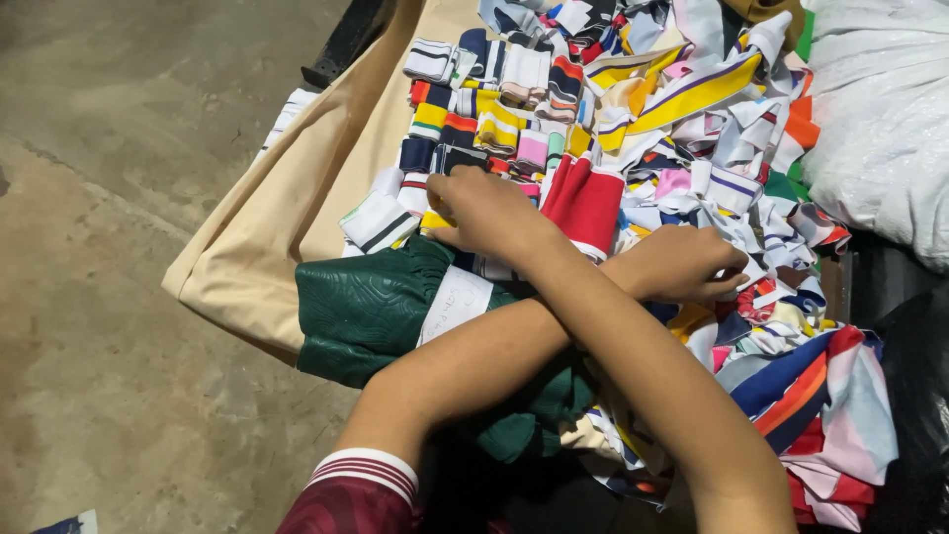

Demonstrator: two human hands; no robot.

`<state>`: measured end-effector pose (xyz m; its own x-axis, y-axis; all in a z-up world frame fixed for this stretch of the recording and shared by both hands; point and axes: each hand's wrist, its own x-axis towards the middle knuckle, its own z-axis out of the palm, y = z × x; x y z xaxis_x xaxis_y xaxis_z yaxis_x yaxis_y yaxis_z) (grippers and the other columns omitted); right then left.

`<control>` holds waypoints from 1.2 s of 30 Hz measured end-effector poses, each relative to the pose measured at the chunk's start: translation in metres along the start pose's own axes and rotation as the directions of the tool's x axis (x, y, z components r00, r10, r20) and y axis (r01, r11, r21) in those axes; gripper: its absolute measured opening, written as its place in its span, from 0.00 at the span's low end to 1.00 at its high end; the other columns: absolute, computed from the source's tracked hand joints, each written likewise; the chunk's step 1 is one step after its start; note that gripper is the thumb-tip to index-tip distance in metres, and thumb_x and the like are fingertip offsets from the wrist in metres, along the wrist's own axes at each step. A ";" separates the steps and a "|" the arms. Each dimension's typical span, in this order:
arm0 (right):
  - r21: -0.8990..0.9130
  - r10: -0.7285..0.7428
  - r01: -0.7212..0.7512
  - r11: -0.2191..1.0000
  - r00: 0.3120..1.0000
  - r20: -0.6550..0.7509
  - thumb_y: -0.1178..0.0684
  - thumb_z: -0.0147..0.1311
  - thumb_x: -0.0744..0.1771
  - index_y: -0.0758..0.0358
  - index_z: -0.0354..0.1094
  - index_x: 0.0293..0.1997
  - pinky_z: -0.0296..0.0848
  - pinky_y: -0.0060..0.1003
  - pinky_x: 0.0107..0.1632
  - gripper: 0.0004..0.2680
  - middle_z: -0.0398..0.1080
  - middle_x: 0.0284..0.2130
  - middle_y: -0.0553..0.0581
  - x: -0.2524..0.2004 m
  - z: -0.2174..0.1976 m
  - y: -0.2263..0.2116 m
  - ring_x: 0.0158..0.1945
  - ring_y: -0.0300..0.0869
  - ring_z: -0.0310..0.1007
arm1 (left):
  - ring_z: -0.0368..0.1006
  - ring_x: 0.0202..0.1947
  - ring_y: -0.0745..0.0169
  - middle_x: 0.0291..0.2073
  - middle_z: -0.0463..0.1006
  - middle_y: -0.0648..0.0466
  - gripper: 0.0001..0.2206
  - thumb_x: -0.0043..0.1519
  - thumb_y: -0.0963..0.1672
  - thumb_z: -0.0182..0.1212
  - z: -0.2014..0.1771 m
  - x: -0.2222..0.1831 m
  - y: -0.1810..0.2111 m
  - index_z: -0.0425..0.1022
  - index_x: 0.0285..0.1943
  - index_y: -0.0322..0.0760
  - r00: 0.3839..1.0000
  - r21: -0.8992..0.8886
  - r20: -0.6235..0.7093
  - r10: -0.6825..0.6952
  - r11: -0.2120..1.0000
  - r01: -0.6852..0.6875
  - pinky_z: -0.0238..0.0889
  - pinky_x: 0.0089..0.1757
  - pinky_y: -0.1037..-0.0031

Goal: Inspecting and sorting colorful fabric strips, using scissors to trim excess material or separate pieces.

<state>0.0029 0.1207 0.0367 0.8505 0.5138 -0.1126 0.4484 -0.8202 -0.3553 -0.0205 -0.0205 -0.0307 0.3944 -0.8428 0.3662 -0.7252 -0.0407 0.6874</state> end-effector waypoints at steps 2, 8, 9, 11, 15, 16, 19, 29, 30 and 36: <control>-0.018 -0.001 0.001 1.000 1.000 0.008 0.56 0.66 0.62 0.66 0.73 0.45 0.78 0.55 0.44 0.10 0.73 0.36 0.68 0.002 0.004 0.005 0.43 0.62 0.78 | 0.83 0.28 0.50 0.24 0.84 0.48 0.14 0.62 0.50 0.52 0.002 0.000 -0.001 0.81 0.40 0.41 1.000 0.008 0.004 -0.002 1.000 0.002 0.76 0.35 0.62; -0.141 -0.015 0.018 0.990 1.000 0.025 0.57 0.67 0.62 0.63 0.74 0.40 0.79 0.51 0.43 0.07 0.72 0.37 0.65 0.008 0.009 0.012 0.43 0.59 0.79 | 0.83 0.29 0.50 0.24 0.84 0.48 0.14 0.62 0.50 0.52 0.001 -0.001 0.000 0.81 0.40 0.41 1.000 0.021 0.020 -0.006 1.000 0.006 0.76 0.36 0.62; -0.136 -0.021 0.024 0.990 1.000 0.023 0.56 0.67 0.62 0.63 0.75 0.39 0.79 0.49 0.42 0.07 0.73 0.36 0.64 0.007 0.011 0.012 0.42 0.58 0.79 | 0.83 0.29 0.50 0.24 0.84 0.48 0.14 0.62 0.50 0.52 0.001 -0.001 0.000 0.81 0.40 0.41 0.999 0.019 0.033 -0.005 1.000 0.004 0.76 0.36 0.62; -0.109 -0.011 0.013 0.994 1.000 0.021 0.56 0.66 0.63 0.63 0.75 0.39 0.79 0.49 0.41 0.06 0.73 0.36 0.65 0.008 0.015 0.016 0.41 0.57 0.79 | 0.84 0.29 0.50 0.25 0.84 0.48 0.14 0.63 0.50 0.52 0.004 -0.001 -0.001 0.81 0.41 0.41 0.999 0.017 0.036 0.006 1.000 -0.006 0.77 0.37 0.62; -0.046 0.023 -0.023 0.999 1.000 0.000 0.51 0.62 0.65 0.64 0.75 0.39 0.80 0.45 0.39 0.07 0.72 0.34 0.65 0.004 0.006 0.006 0.38 0.54 0.79 | 0.84 0.29 0.51 0.25 0.85 0.49 0.14 0.63 0.50 0.52 0.002 -0.001 0.000 0.81 0.43 0.40 0.998 0.019 0.054 0.024 1.000 -0.025 0.76 0.36 0.63; -0.047 0.023 -0.023 0.999 1.000 -0.005 0.51 0.62 0.65 0.64 0.75 0.39 0.80 0.45 0.39 0.07 0.72 0.34 0.65 0.005 0.009 0.007 0.38 0.54 0.79 | 0.84 0.29 0.51 0.25 0.85 0.49 0.14 0.63 0.50 0.52 0.001 -0.002 0.000 0.81 0.43 0.40 0.998 0.022 0.056 0.027 0.999 -0.028 0.76 0.36 0.63; -0.101 -0.006 0.005 0.995 1.000 -0.008 0.54 0.58 0.66 0.66 0.75 0.39 0.80 0.47 0.38 0.06 0.73 0.34 0.65 0.010 0.025 0.017 0.38 0.55 0.80 | 0.83 0.29 0.52 0.24 0.84 0.49 0.15 0.64 0.50 0.50 -0.003 -0.004 0.003 0.81 0.43 0.40 0.998 0.037 0.055 0.038 0.998 -0.040 0.76 0.36 0.63; 0.346 0.007 0.243 0.906 0.809 -0.587 0.58 0.54 0.70 0.66 0.74 0.42 0.75 0.43 0.42 0.04 0.75 0.29 0.63 -0.078 -0.069 0.022 0.34 0.51 0.79 | 0.77 0.37 0.53 0.31 0.78 0.55 0.13 0.59 0.54 0.53 0.041 0.006 -0.044 0.77 0.40 0.49 0.995 0.265 -0.094 0.012 0.964 0.013 0.71 0.37 0.63; 0.356 0.086 0.205 0.912 0.751 -0.655 0.57 0.57 0.71 0.60 0.75 0.41 0.75 0.36 0.42 0.03 0.75 0.28 0.55 -0.096 -0.076 0.032 0.33 0.43 0.79 | 0.75 0.40 0.52 0.36 0.75 0.53 0.14 0.57 0.54 0.56 0.048 0.004 -0.051 0.77 0.42 0.49 0.993 0.316 -0.118 -0.014 0.947 0.051 0.69 0.40 0.62; 0.381 0.437 -0.217 0.899 0.500 -0.747 0.59 0.51 0.74 0.68 0.73 0.43 0.73 0.34 0.42 0.06 0.76 0.33 0.57 -0.192 -0.058 0.152 0.38 0.40 0.75 | 0.68 0.58 0.40 0.58 0.69 0.41 0.23 0.60 0.53 0.55 0.024 -0.005 -0.024 0.71 0.61 0.43 0.947 0.450 0.053 -0.316 0.854 0.260 0.64 0.50 0.53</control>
<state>-0.0767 -0.1169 0.0583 0.8272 -0.2897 0.4815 0.1135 -0.7531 -0.6481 -0.0190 -0.0277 -0.0638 0.5728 -0.8140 0.0961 -0.7710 -0.4953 0.4003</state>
